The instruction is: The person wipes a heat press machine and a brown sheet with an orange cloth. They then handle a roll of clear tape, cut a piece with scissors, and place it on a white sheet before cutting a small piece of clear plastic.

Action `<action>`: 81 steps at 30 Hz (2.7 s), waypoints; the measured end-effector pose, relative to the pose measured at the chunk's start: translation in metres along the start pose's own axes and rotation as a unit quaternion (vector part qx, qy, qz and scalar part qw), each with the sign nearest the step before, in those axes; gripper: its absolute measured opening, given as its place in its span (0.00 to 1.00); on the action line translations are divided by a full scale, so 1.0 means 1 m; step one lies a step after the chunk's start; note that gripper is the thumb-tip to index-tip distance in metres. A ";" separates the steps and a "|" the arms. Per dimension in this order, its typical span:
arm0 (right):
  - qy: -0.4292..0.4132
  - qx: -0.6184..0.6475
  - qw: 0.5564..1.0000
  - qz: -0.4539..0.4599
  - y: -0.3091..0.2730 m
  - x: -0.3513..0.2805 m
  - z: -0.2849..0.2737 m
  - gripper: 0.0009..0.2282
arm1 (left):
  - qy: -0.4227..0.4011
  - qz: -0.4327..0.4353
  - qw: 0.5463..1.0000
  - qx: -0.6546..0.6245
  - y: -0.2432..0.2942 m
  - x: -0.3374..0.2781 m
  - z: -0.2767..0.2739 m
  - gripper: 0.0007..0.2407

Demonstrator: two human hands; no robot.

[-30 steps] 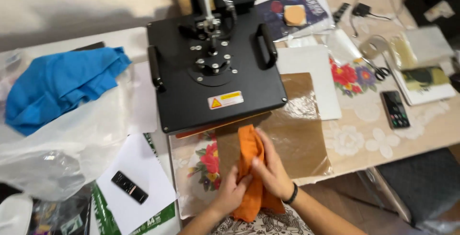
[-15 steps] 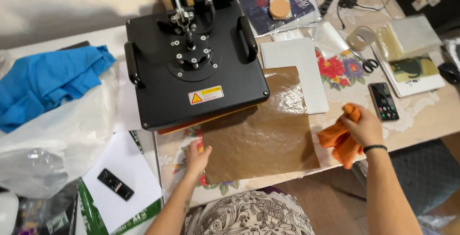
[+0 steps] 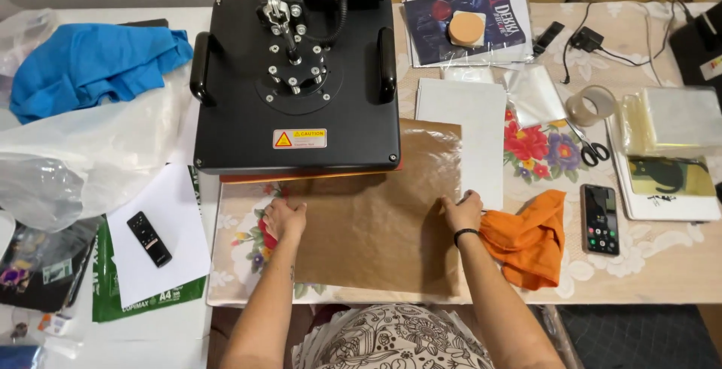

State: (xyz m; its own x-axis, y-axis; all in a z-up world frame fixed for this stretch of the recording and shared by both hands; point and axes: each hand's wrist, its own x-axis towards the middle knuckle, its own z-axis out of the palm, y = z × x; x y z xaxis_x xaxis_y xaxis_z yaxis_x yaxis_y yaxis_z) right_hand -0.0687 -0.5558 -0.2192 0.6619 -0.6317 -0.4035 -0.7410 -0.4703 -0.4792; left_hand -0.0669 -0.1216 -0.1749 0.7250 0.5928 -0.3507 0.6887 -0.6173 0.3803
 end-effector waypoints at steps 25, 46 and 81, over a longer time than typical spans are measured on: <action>0.019 0.260 0.920 -0.294 -0.011 -0.024 -0.098 0.10 | -0.176 0.025 0.906 -0.384 -0.026 -0.094 -0.021 0.28; 0.081 0.320 0.934 -0.139 0.021 0.187 -0.111 0.11 | -0.404 0.082 0.822 -0.393 0.030 -0.039 0.096 0.32; -0.026 0.045 0.938 -0.343 -0.112 0.155 -0.149 0.14 | 0.288 0.065 0.953 0.074 -0.099 -0.002 -0.052 0.21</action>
State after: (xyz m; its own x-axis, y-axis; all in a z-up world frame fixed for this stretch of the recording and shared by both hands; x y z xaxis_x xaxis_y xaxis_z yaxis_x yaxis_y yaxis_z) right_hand 0.1006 -0.6933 -0.1116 0.9858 -0.1673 -0.0115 -0.1270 -0.7002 -0.7025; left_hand -0.1371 -0.0349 -0.1677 0.7091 0.6647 0.2354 0.6174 -0.7465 0.2481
